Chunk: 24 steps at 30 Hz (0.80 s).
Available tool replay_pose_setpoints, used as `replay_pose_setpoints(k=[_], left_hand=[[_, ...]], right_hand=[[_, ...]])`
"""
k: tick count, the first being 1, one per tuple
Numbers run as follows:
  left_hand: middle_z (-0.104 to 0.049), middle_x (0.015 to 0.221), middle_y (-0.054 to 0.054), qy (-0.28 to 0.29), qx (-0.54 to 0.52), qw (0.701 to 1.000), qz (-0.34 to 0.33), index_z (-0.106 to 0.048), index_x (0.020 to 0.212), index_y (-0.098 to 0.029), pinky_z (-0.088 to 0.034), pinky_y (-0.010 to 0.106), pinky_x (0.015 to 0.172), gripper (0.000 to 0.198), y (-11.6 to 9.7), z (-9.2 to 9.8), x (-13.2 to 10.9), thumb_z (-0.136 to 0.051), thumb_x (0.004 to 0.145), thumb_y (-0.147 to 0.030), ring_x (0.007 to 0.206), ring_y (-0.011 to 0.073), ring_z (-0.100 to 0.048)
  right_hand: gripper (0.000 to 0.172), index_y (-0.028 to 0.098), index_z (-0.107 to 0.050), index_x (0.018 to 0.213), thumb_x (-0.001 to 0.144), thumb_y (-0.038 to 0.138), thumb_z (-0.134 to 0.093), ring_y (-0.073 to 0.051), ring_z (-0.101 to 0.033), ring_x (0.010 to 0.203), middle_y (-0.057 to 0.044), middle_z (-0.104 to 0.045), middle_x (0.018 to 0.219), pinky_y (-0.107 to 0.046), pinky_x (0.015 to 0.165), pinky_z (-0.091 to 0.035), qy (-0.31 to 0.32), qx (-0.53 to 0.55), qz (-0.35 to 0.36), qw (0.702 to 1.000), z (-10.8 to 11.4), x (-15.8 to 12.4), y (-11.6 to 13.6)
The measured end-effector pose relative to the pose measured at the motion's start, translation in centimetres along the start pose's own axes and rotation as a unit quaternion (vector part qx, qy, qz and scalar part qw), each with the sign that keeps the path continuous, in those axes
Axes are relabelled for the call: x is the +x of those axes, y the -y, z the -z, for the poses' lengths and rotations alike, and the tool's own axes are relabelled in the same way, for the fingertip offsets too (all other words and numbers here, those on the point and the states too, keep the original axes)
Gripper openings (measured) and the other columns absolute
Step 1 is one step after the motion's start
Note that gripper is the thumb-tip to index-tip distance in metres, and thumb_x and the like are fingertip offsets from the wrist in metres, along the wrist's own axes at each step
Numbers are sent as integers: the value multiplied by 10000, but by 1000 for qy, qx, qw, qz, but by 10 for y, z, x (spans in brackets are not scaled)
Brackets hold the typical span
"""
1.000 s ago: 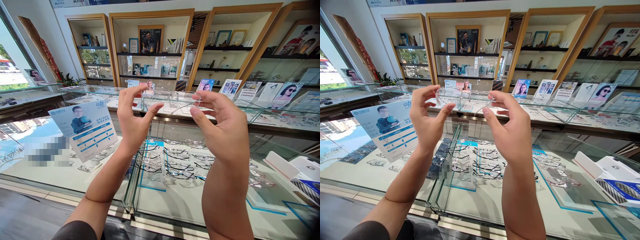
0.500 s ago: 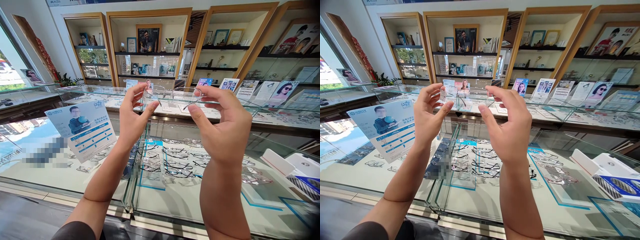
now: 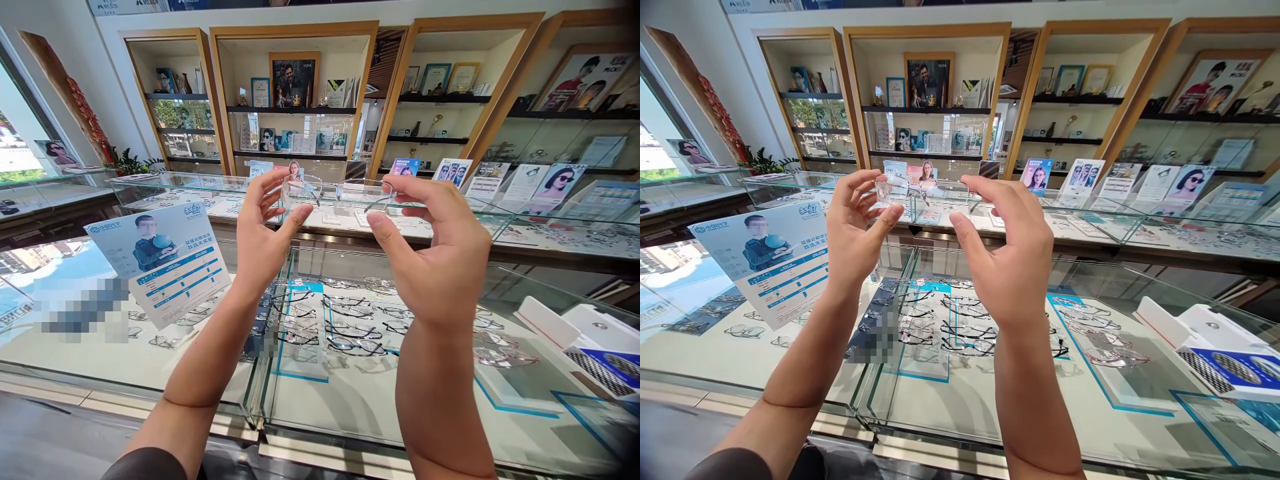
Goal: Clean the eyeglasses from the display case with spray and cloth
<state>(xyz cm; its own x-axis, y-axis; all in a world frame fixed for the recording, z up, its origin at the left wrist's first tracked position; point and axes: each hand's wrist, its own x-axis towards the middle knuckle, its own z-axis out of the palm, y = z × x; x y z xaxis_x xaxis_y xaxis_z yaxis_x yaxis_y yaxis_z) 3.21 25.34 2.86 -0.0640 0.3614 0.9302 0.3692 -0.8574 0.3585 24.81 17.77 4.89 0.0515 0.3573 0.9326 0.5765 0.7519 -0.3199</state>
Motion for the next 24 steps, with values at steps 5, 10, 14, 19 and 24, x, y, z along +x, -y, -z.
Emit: replay_pose_setpoints(k=[5, 10, 14, 19, 24], left_hand=[[-688, 1439, 67, -6, 7, 1000, -3, -563, 1419, -389, -620, 351, 881, 506, 1, -1, 0, -762, 953, -388, 1203, 220, -702], [-674, 1466, 57, 13, -29, 999, -40, -530, 1462, -392, -629, 367, 919, 535, 7, -1, 0, -743, 973, -428, 1269, 239, -688], [-641, 1512, 50, 30, -56, 996, -58, -497, 1495, -401, -634, 378, 937, 561, 14, -1, 1, -726, 985, -459, 1327, 253, -669], [-670, 1470, 57, 16, -71, 997, -36, -540, 1457, -394, -644, 399, 946, 564, 16, -1, 2, -777, 946, -431, 1297, 262, -688], [-670, 1480, 65, 16, -60, 997, -35, -540, 1459, -390, -636, 405, 954, 571, 16, -1, 3, -784, 945, -431, 1295, 264, -689]], right_hand=[[369, 417, -722, 1337, 985, 308, -708, -343, -665, 1272, -44, -738, 1312, -628, 1069, -592, -8, -14, 11, 1000, 0, 0, 3], [383, 388, -724, 1338, 972, 278, -711, -334, -681, 1223, -46, -750, 1271, -594, 1014, -603, -17, -40, 43, 998, -1, 1, 4], [374, 382, -724, 1327, 972, 263, -711, -342, -668, 1241, -54, -734, 1293, -586, 1014, -583, -16, -37, 51, 998, -1, 0, 2], [379, 399, -714, 1332, 979, 262, -701, -370, -642, 1290, -60, -711, 1323, -617, 1033, -567, -6, -30, 46, 998, -1, -1, 0], [348, 392, -724, 1308, 983, 269, -705, -371, -646, 1288, -59, -720, 1313, -628, 1034, -576, -7, -33, 44, 998, -1, 0, 2]])
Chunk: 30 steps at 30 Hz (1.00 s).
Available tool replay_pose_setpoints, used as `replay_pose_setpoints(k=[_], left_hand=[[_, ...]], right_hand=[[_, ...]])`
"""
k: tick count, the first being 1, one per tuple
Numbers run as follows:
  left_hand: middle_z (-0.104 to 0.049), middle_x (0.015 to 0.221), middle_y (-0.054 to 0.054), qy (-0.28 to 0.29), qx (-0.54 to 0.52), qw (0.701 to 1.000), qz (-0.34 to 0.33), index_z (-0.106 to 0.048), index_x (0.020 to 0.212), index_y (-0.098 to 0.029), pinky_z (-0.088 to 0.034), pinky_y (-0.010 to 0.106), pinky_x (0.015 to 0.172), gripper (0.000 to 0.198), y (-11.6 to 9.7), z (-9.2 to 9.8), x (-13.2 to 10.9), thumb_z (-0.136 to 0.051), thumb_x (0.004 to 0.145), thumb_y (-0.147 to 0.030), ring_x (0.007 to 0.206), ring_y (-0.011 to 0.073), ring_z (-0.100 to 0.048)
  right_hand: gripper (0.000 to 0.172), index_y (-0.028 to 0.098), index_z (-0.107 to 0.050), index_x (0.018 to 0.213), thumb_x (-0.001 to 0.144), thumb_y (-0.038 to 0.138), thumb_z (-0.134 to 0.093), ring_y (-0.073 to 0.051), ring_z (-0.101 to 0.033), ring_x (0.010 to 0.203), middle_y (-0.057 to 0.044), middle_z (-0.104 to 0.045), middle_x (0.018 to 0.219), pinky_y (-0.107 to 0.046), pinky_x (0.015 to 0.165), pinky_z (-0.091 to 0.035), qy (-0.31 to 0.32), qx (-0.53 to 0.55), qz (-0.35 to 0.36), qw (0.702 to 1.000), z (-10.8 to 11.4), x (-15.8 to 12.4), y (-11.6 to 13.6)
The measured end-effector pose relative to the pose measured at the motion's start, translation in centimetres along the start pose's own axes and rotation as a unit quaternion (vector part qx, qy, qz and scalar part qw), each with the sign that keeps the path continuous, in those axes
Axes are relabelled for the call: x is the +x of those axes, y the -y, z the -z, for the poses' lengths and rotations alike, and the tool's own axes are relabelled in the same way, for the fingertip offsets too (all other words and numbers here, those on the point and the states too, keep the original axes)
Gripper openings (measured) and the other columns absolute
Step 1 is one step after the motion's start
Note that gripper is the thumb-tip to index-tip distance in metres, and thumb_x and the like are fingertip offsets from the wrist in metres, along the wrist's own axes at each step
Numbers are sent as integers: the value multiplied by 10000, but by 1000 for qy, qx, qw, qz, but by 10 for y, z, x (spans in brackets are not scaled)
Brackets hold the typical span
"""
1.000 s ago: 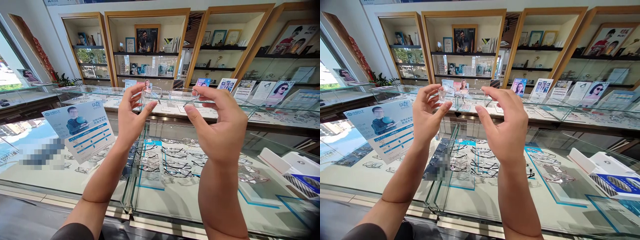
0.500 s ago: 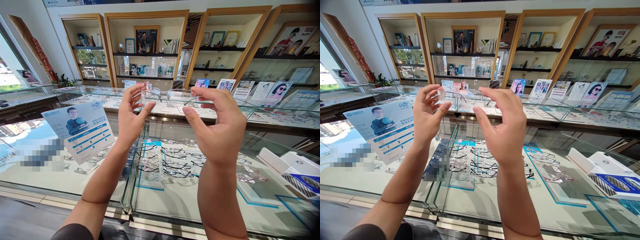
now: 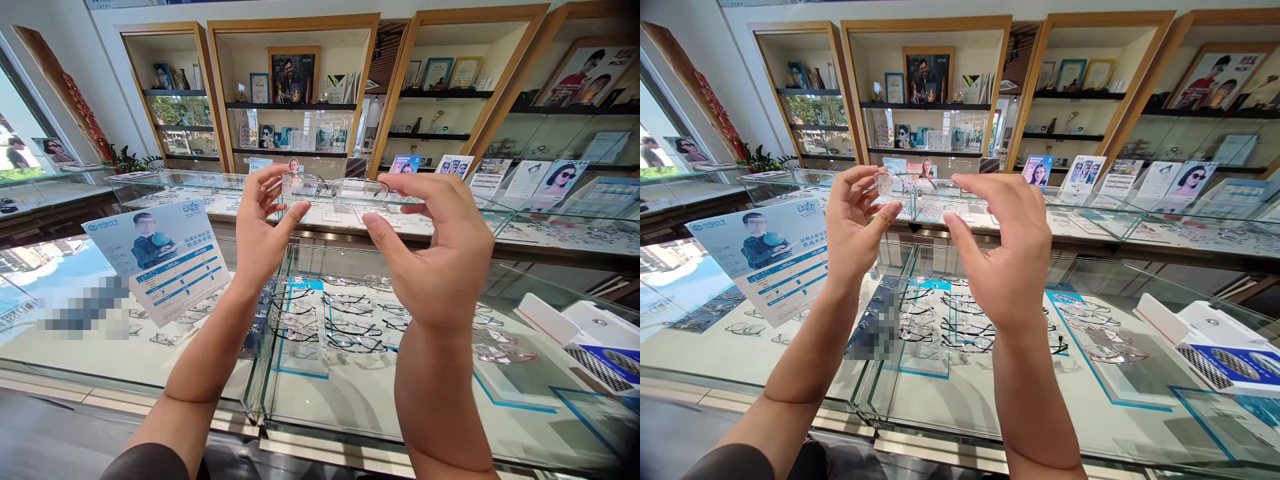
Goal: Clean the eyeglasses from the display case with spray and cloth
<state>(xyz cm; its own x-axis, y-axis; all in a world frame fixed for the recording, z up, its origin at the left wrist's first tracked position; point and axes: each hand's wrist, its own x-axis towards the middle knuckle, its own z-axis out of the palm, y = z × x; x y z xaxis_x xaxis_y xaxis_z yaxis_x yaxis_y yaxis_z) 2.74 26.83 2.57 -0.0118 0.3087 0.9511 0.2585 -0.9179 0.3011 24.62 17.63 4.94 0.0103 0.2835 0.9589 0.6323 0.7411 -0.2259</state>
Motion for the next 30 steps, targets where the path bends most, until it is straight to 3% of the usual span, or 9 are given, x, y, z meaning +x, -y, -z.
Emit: replay_pose_setpoints(k=[5, 11, 14, 20, 26, 30], left_hand=[[-669, 1467, 52, -4, 20, 1000, -12, -530, 1453, -391, -618, 382, 935, 529, -6, -1, -1, -751, 976, -444, 1284, 242, -684], [-671, 1377, 62, -114, 108, 986, -57, -600, 1363, -325, -573, 437, 951, 472, -26, -6, -4, -787, 954, -470, 1277, 273, -652], [-684, 1332, 63, -139, 147, 976, -84, -616, 1338, -306, -560, 447, 910, 472, -34, -9, -6, -801, 940, -480, 1240, 282, -641], [-688, 1285, 51, -147, 167, 968, -115, -620, 1315, -293, -552, 439, 897, 463, -38, -11, -5, -817, 926, -448, 1198, 273, -632], [-656, 1252, 67, -157, 158, 964, -147, -618, 1321, -289, -538, 513, 1031, 438, -42, -12, -7, -805, 947, -420, 1217, 273, -594], [-606, 1339, 75, -131, 145, 975, -108, -578, 1367, -350, -491, 559, 1121, 474, -42, -12, -12, -783, 956, -471, 1368, 307, -523]], right_hand=[[372, 389, -719, 1318, 968, 264, -720, -375, -643, 1313, -59, -724, 1328, -629, 1036, -599, 0, -4, -3, 1000, 0, 0, 0], [390, 374, -703, 1362, 995, 244, -671, -333, -670, 1333, -48, -728, 1386, -582, 1027, -634, 5, 48, -40, 998, -5, 1, -10], [392, 350, -699, 1367, 988, 252, -686, -325, -684, 1342, -47, -731, 1409, -564, 1024, -644, 11, 74, -64, 995, -7, 2, -15], [401, 322, -683, 1386, 989, 265, -688, -333, -668, 1374, -70, -713, 1441, -551, 1059, -634, 23, 79, -83, 993, -7, 3, -15], [408, 299, -680, 1360, 957, 269, -738, -320, -691, 1352, -72, -717, 1448, -530, 1017, -643, 23, 78, -94, 992, -7, 3, -15], [418, 312, -669, 1362, 952, 298, -750, -313, -703, 1329, -71, -717, 1444, -504, 991, -655, 34, 72, -96, 992, -8, 3, -17]])
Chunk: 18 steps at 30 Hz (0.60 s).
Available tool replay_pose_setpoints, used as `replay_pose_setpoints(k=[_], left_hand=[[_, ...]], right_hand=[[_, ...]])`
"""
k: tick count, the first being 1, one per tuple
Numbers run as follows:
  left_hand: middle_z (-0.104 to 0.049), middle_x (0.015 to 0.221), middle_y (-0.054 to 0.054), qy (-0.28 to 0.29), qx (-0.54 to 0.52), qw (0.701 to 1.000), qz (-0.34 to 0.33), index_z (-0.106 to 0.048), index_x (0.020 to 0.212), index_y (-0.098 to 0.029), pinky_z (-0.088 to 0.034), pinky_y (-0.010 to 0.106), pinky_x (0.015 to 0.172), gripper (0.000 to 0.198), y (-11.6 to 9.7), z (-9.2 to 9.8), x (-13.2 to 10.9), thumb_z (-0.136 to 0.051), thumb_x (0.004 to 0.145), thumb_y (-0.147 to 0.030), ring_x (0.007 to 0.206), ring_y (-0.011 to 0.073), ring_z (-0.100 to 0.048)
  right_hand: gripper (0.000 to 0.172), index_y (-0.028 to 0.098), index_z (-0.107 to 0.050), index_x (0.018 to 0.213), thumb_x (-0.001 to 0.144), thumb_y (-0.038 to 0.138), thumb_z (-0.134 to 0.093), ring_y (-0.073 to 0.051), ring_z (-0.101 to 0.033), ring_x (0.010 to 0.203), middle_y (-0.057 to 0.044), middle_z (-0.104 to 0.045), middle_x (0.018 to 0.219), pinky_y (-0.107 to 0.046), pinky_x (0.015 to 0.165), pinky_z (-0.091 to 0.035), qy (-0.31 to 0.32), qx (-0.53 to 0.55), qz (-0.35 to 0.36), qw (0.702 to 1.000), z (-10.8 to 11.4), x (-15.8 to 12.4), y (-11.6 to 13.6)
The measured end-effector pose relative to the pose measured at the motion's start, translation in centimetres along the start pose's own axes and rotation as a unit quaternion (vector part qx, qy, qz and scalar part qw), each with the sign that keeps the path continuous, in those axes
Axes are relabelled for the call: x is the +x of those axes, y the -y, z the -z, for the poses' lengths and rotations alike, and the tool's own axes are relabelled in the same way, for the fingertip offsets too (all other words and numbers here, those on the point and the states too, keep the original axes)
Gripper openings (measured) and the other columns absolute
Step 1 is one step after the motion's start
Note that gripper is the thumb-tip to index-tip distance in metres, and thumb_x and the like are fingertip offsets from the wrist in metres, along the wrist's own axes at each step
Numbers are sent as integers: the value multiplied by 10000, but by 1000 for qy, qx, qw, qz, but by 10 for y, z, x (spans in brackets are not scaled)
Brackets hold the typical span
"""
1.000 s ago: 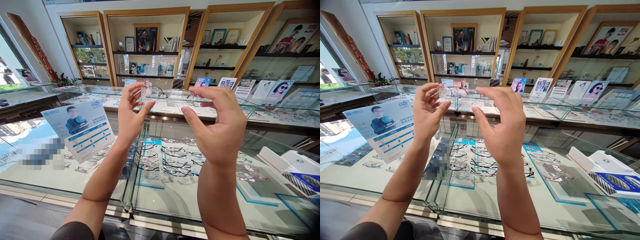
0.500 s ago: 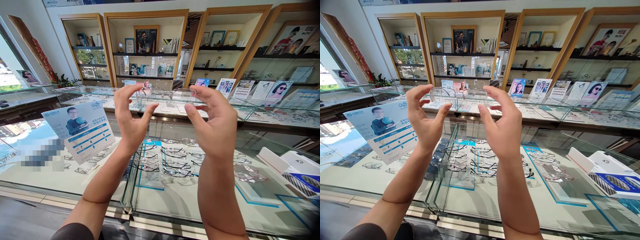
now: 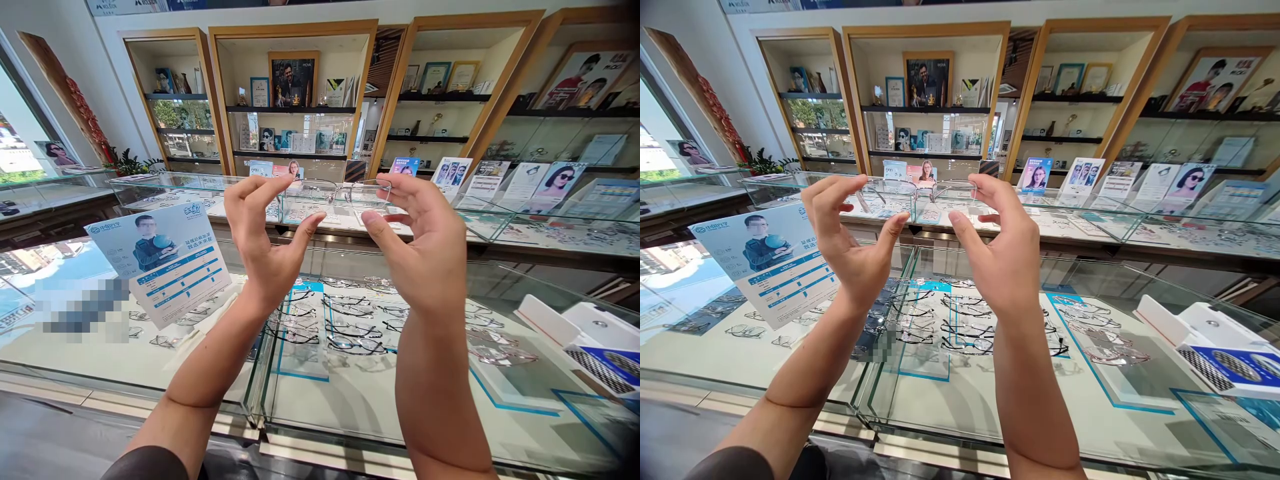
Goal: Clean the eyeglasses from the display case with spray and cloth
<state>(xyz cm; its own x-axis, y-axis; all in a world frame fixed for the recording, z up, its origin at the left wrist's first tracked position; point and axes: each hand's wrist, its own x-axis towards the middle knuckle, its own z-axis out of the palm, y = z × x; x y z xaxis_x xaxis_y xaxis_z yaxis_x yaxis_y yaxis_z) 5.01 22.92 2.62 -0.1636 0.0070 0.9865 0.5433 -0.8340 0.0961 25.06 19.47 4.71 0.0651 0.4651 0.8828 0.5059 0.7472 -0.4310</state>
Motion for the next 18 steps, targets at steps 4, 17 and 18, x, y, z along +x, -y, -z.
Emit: replay_pose_setpoints(k=[4, 17, 18], left_hand=[[-566, 1411, 85, 16, -28, 999, 35, -563, 1385, -366, -455, 616, 1169, 503, 0, -1, -2, -744, 959, -562, 1464, 350, -457], [-604, 1448, 72, 12, -7, 999, 38, -571, 1395, -380, -511, 633, 1122, 483, -1, -1, -2, -698, 979, -590, 1493, 359, -473], [-622, 1422, 72, 4, -1, 999, 32, -584, 1377, -372, -523, 622, 1103, 476, -1, 0, -1, -720, 970, -579, 1455, 351, -509]], right_hand=[[440, 315, -656, 1374, 945, 312, -758, -312, -708, 1316, -71, -715, 1444, -497, 974, -663, -2, -8, 9, 1000, 0, 0, -2], [404, 298, -652, 1328, 939, 260, -755, -306, -719, 1291, -78, -720, 1434, -520, 971, -644, -14, -11, 10, 1000, -1, -1, 4], [398, 293, -657, 1319, 936, 256, -758, -308, -716, 1291, -79, -724, 1423, -527, 971, -640, -19, -11, 12, 1000, -1, -1, 5]])
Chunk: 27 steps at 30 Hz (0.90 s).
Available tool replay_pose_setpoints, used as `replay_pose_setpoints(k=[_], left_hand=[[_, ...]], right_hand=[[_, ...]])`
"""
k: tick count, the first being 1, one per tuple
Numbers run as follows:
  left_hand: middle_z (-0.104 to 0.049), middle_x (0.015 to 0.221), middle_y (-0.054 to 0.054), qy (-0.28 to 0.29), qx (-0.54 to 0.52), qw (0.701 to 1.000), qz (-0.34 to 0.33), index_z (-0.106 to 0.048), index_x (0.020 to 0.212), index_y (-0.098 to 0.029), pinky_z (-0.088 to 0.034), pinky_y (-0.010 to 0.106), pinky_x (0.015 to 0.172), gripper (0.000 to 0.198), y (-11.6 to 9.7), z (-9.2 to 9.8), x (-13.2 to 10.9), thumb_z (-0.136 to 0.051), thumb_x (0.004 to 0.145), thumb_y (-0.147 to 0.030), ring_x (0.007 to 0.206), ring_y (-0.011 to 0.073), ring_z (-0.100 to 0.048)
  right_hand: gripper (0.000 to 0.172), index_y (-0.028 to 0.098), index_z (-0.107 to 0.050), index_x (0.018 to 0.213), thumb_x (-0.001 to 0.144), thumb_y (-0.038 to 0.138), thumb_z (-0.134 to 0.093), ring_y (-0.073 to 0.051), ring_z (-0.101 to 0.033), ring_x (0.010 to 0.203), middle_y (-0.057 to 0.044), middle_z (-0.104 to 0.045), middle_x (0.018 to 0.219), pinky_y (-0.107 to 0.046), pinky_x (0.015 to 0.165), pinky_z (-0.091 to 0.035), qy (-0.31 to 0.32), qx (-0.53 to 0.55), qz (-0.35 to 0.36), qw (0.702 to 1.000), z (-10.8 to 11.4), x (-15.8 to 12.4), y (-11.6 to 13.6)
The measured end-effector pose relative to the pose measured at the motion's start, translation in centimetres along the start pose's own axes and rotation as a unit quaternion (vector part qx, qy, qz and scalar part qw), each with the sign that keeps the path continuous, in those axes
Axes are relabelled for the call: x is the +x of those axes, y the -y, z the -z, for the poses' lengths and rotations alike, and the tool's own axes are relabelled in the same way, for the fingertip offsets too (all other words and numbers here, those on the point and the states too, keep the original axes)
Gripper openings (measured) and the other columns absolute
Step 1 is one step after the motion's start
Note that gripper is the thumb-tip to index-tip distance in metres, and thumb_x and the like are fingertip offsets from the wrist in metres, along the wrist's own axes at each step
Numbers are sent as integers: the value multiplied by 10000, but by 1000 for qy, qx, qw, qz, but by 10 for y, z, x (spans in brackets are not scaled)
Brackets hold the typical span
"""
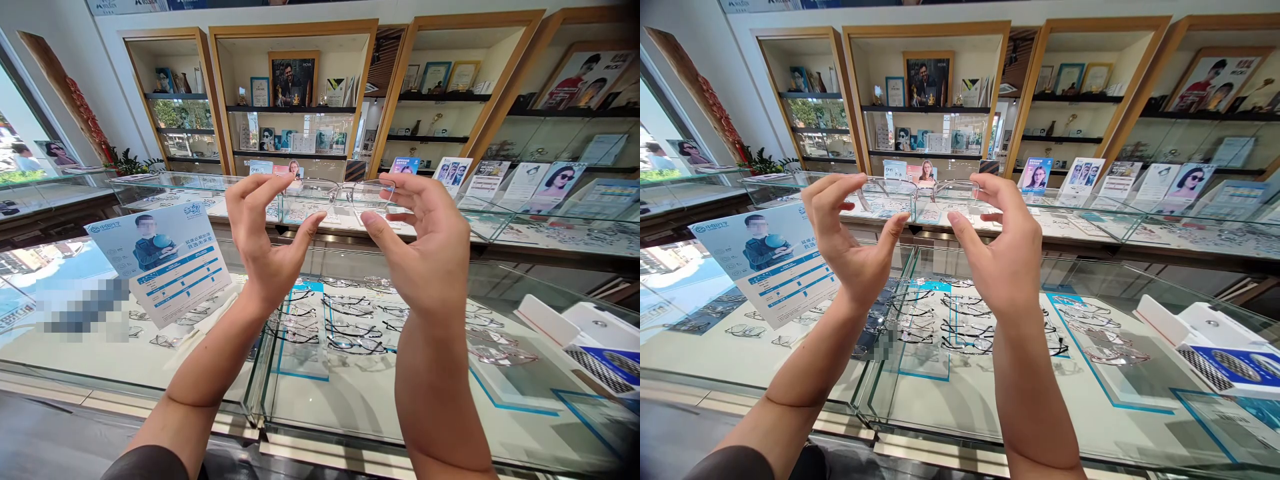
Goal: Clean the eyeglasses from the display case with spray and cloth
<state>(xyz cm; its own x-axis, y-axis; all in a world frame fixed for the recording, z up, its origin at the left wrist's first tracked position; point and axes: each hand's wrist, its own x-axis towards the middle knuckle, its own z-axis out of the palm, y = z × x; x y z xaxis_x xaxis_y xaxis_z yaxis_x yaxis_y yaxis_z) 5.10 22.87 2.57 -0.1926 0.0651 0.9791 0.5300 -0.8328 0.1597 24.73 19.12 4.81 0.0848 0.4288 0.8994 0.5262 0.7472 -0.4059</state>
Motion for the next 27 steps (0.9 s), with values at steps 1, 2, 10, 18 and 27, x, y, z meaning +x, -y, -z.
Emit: replay_pose_setpoints(k=[1, 2, 10, 18, 27], left_hand=[[-640, 1393, 71, -6, 3, 1000, -5, -598, 1360, -361, -538, 606, 1074, 473, 0, 0, 1, -743, 961, -567, 1406, 341, -549], [-654, 1369, 70, -7, 3, 1000, -7, -606, 1351, -349, -551, 585, 1041, 475, 1, 0, 2, -760, 953, -558, 1354, 329, -584], [-634, 1433, 71, 51, -49, 997, 40, -556, 1439, -357, -559, 439, 991, 567, 20, -3, 3, -761, 951, -563, 1335, 295, -627], [-628, 1481, 60, 68, -92, 991, 74, -540, 1462, -381, -581, 440, 1034, 605, 30, -8, -2, -787, 932, -532, 1324, 271, -647], [-594, 1514, 80, 52, -105, 991, 62, -508, 1483, -375, -568, 441, 1091, 671, 34, -13, -3, -802, 915, -578, 1408, 296, -621]], right_hand=[[393, 287, -664, 1309, 931, 254, -765, -310, -714, 1286, -78, -729, 1409, -537, 973, -635, -7, 0, 3, 1000, 0, 0, 1], [390, 286, -670, 1300, 926, 255, -773, -313, -711, 1282, -76, -734, 1393, -547, 977, -630, -13, -2, 6, 1000, 0, -1, 2], [378, 355, -684, 1327, 957, 321, -756, -333, -689, 1237, -69, -723, 1319, -617, 1050, -598, -44, -38, 43, 997, -1, -4, 8], [380, 373, -683, 1332, 961, 326, -750, -393, -635, 1301, -89, -711, 1298, -684, 1081, -567, -58, -98, 96, 989, -2, -4, 13], [395, 379, -664, 1343, 962, 308, -740, -414, -611, 1334, -92, -687, 1337, -710, 1109, -537, -50, -104, 110, 987, -5, -6, 9]])
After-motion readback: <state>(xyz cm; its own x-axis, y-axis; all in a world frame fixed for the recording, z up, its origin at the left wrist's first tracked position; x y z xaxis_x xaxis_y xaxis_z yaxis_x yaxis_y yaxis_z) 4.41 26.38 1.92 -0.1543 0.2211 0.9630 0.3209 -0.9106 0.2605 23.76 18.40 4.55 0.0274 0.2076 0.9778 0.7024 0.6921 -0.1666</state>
